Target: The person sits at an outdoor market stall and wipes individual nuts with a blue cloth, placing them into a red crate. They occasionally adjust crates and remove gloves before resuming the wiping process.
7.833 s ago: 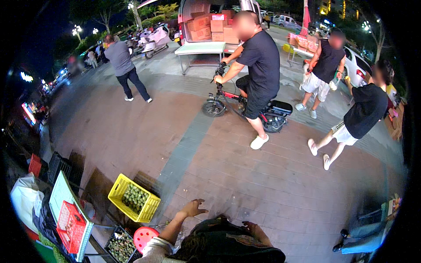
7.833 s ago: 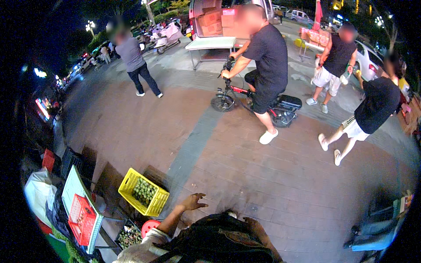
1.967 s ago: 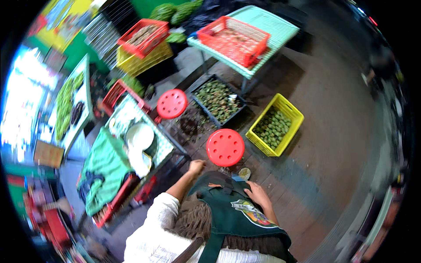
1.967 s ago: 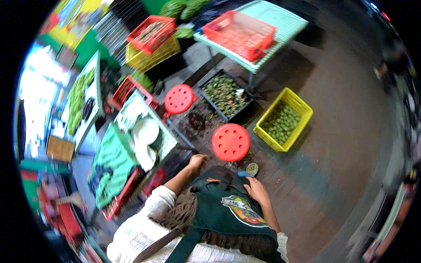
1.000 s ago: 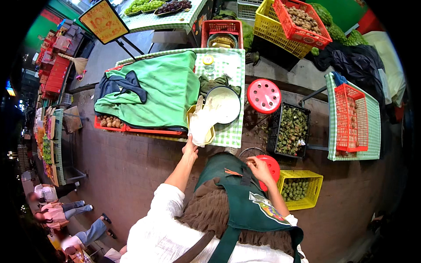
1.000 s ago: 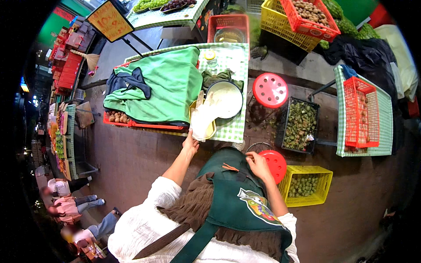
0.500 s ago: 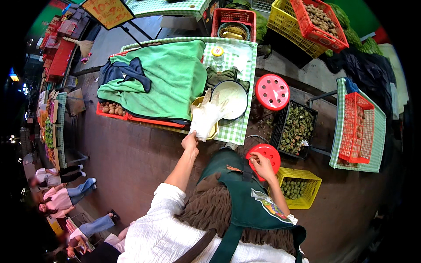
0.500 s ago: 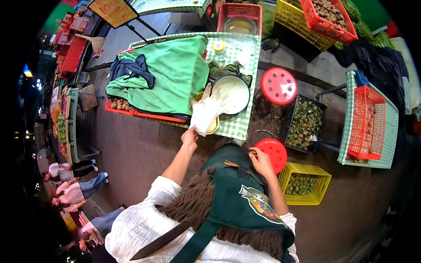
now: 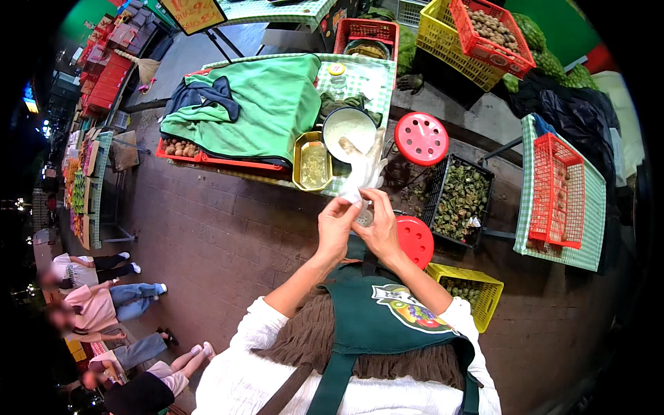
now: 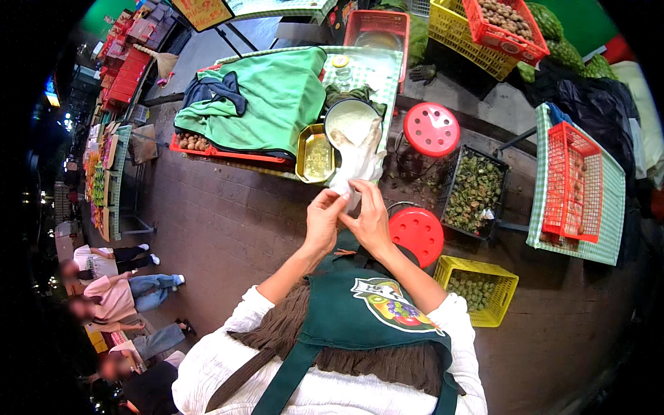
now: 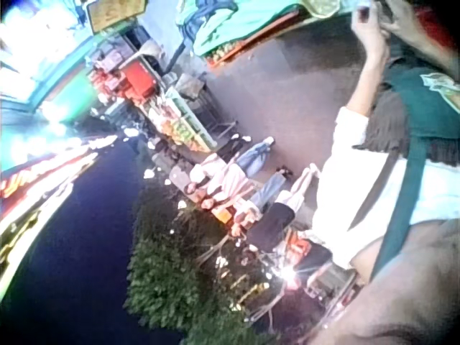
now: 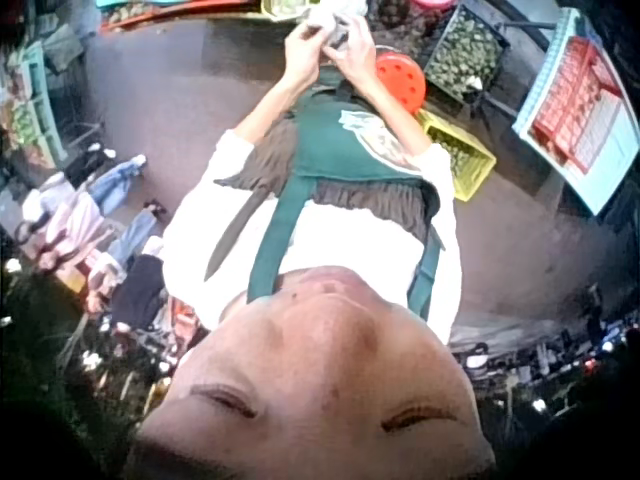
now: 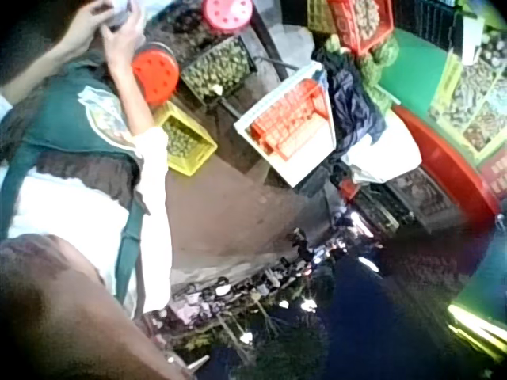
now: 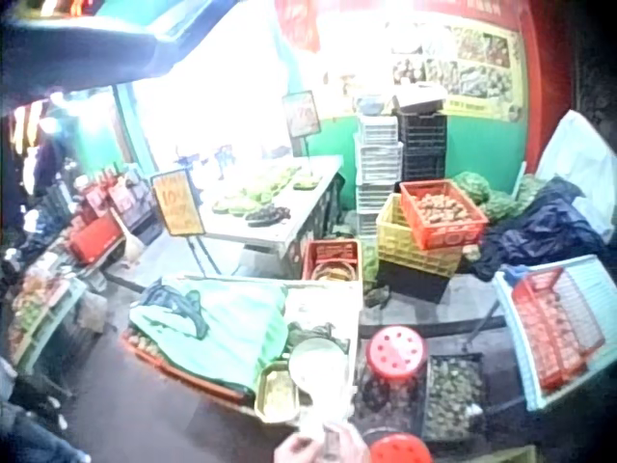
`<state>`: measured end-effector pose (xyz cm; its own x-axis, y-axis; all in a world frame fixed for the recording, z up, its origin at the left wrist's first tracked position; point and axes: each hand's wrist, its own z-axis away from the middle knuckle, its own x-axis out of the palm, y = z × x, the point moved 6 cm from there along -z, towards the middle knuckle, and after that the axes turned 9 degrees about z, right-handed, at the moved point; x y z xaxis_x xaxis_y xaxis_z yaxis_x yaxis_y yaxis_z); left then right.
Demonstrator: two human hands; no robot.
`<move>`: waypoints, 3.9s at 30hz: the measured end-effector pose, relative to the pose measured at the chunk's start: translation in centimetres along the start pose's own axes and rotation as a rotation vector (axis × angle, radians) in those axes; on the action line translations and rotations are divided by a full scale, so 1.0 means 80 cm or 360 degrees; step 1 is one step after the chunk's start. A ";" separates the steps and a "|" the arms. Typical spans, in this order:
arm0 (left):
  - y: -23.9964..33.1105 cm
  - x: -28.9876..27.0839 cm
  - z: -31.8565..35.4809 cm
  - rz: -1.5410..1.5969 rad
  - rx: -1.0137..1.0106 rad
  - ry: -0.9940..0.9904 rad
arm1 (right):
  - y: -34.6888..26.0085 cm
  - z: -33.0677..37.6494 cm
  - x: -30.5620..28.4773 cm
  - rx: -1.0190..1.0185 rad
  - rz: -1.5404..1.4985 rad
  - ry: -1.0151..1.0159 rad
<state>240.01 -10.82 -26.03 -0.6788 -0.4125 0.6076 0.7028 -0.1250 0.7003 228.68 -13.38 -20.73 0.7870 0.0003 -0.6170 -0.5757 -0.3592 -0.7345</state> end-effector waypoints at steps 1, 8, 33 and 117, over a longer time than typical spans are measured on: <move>-0.006 0.006 0.007 -0.0004 0.0007 -0.0073 | 0.002 0.005 -0.005 -0.0007 0.0052 0.0085; -0.025 0.036 0.031 -0.0537 0.0284 -0.0591 | 0.030 0.041 -0.049 0.0330 -0.0088 0.0333; -0.067 0.188 -0.023 -0.0091 -0.1038 -0.1369 | 0.027 0.050 -0.056 0.0497 -0.0234 0.0309; -0.280 0.335 -0.361 0.0102 -0.1606 -0.0162 | 0.323 0.056 -0.222 0.1863 -0.0945 0.0814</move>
<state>212.19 -45.15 -36.27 -0.6151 -0.3723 0.6950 0.5583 -0.8281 0.0504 198.81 -18.48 -30.06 0.8214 -0.5495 -0.1527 0.2164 0.5480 -0.8080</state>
